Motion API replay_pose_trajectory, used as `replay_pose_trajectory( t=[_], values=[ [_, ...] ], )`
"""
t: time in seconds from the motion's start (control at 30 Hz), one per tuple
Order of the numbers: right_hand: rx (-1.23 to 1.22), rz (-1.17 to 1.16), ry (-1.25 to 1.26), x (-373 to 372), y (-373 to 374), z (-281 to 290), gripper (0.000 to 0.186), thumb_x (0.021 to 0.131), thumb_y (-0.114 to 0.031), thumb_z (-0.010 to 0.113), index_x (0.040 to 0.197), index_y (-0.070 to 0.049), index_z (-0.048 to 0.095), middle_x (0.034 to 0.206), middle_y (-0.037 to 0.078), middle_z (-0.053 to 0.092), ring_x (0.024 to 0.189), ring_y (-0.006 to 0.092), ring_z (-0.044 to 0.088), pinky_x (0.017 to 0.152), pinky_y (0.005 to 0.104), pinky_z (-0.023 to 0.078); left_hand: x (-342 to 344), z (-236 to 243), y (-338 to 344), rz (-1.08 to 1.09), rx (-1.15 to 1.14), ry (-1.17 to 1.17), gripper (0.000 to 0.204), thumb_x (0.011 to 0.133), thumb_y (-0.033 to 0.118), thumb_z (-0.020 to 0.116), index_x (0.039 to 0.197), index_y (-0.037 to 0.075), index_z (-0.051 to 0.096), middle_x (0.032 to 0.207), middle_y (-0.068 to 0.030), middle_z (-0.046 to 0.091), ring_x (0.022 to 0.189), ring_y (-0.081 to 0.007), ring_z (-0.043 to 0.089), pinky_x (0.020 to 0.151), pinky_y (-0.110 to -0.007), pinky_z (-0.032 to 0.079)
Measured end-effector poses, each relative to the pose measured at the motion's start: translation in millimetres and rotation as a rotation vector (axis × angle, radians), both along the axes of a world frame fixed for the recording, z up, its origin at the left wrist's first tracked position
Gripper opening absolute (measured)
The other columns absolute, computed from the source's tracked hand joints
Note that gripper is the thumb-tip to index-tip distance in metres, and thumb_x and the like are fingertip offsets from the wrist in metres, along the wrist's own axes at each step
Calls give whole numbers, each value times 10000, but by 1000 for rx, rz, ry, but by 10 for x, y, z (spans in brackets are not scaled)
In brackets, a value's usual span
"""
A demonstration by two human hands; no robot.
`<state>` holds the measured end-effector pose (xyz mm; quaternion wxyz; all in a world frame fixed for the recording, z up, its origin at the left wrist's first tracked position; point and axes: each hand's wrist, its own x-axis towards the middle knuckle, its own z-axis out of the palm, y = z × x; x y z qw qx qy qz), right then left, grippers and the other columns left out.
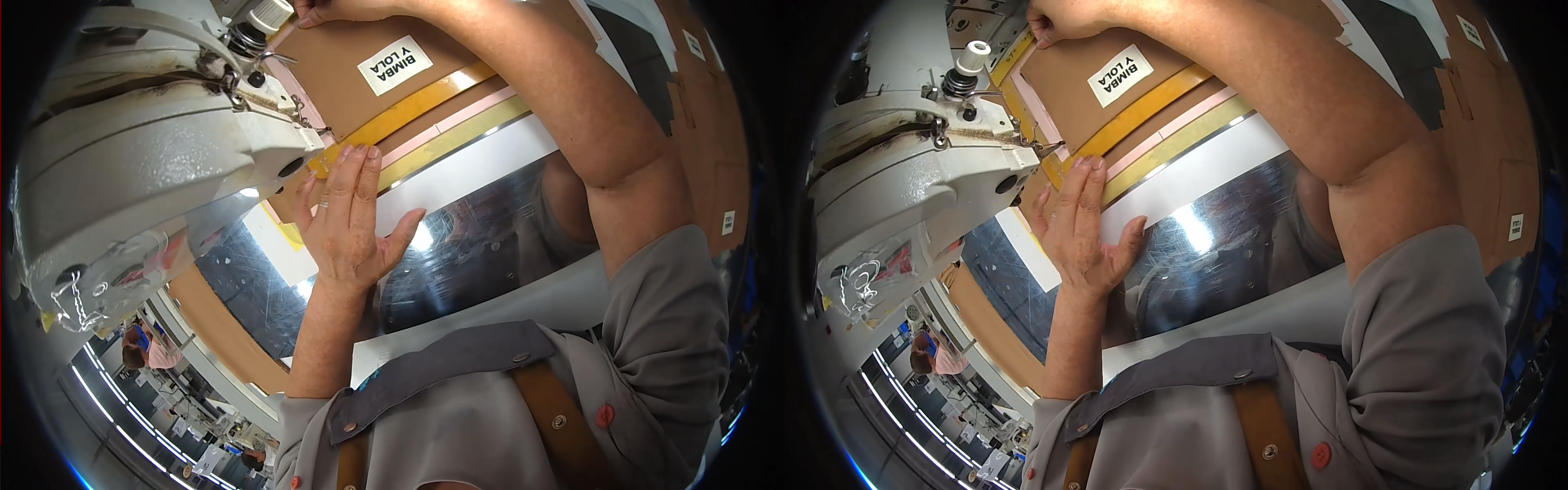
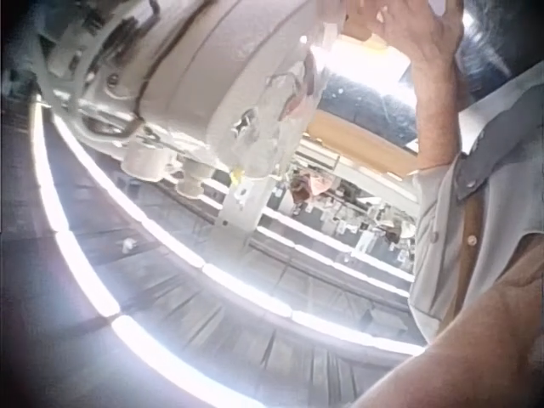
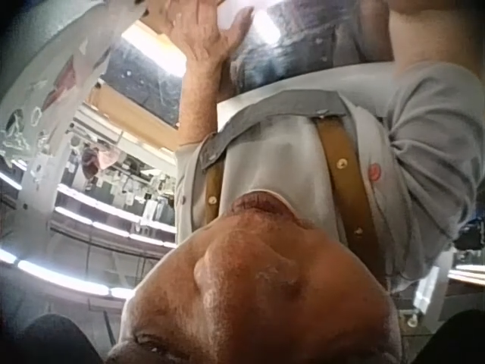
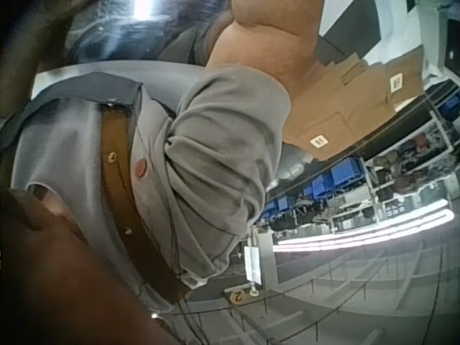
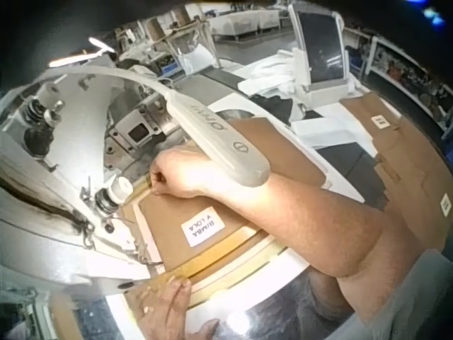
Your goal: Sewing a leather pocket or panel using an industrial sewing machine with a stencil guide.
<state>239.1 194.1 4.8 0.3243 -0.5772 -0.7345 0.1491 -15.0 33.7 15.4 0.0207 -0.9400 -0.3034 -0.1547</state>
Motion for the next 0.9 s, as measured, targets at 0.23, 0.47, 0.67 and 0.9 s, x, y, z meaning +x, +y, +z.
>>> replay_pose_trajectory(
  t=[0.23, 0.47, 0.67, 0.9],
  values=[
    [30, -43, -32, -40, -53, 97, 194, 826, -245, 757, 942, -92, 778, 967, 173, 740, 988, 357, 700, 866, 448, 539, -36, -86, 122, 198, -6, 36, 672, 854, 529, 740, 1329, 58, 672, 961, -29, 663, 859, -165, 613, 823, -357, 383],
    [90, -14, -56, -38, -36, 11, 198, 837, -248, 759, 954, -89, 772, 1009, 170, 732, 1039, 361, 679, 896, 450, 531, -18, -61, 165, 191, -45, -28, 627, 875, 505, 743, 1291, 40, 681, 904, -55, 723, 758, -185, 665, 745, -344, 441],
    [-24, 21, -47, -43, -93, 59, 211, 850, -258, 772, 976, -90, 769, 994, 169, 736, 1027, 363, 686, 897, 451, 531, 14, -57, 348, 155, -56, -80, 397, 918, 311, 757, 1253, 106, 702, 838, -73, 761, 744, -217, 751, 701, -318, 569],
    [86, 13, -80, -54, -120, 37, 218, 871, -273, 752, 967, -78, 756, 967, 177, 739, 989, 368, 699, 868, 453, 538, 36, 27, 341, 236, -140, -60, 318, 905, 331, 772, 1134, 115, 726, 815, -57, 762, 663, -218, 731, 631, -326, 551]
  ],
)
